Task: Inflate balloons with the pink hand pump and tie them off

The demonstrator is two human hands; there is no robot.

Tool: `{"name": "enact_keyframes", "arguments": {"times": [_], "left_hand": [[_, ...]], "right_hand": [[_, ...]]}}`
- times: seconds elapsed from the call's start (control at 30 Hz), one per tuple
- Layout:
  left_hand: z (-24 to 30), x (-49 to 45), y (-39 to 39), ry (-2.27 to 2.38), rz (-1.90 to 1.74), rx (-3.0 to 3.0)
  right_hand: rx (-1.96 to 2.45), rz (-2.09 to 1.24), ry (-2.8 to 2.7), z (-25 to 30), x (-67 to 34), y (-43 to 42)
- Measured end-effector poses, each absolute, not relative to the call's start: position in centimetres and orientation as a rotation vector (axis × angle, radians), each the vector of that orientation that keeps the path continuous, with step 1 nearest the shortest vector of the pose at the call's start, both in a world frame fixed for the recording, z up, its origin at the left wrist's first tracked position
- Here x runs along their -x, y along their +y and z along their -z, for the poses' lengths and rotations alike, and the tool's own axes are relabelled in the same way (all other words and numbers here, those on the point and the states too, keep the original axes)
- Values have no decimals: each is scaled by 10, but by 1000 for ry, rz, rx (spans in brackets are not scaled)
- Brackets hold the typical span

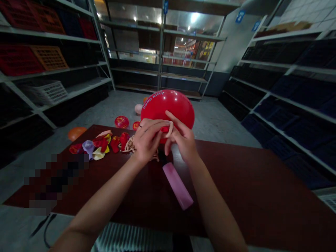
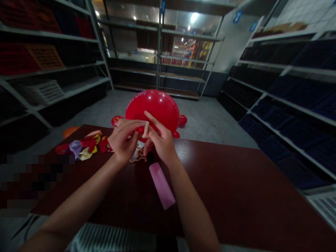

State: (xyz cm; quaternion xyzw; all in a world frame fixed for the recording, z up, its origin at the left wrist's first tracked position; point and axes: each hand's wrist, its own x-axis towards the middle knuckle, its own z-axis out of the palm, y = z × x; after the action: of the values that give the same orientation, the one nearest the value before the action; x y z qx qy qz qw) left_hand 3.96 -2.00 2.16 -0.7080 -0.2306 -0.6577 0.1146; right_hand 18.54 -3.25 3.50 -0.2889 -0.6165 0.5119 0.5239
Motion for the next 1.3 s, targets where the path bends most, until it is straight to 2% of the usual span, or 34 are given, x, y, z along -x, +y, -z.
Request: {"name": "enact_keyframes", "arguments": {"times": [0.27,0.4,0.5,0.6,0.8,0.93,1.07,1.3], "left_hand": [[-43,-35,-2,-638,1890,2126],[-44,-34,1,-660,1956,2301],[-44,-34,5,-858,2191,2327],[-43,-34,11,-1092,2516,2275],[-40,-45,16,-1280,3405,1933],[-39,-57,12,-1301,3947,1542],[-43,-61,5,-1242,4082,1371],[-48,-65,-5,-1205,4040,1546]], "right_hand": [[737,-786,-1603,-47,-195,-24],[733,-607,-1423,-43,-191,-21],[708,-613,-1389,-42,-190,-19],[772,-569,-1583,-42,-192,-18],[904,139,-1982,-41,-183,-25],[1019,360,-2019,-33,-170,-26],[1047,338,-1947,-27,-165,-24],[1125,371,-1925,-30,-165,-29]]}}
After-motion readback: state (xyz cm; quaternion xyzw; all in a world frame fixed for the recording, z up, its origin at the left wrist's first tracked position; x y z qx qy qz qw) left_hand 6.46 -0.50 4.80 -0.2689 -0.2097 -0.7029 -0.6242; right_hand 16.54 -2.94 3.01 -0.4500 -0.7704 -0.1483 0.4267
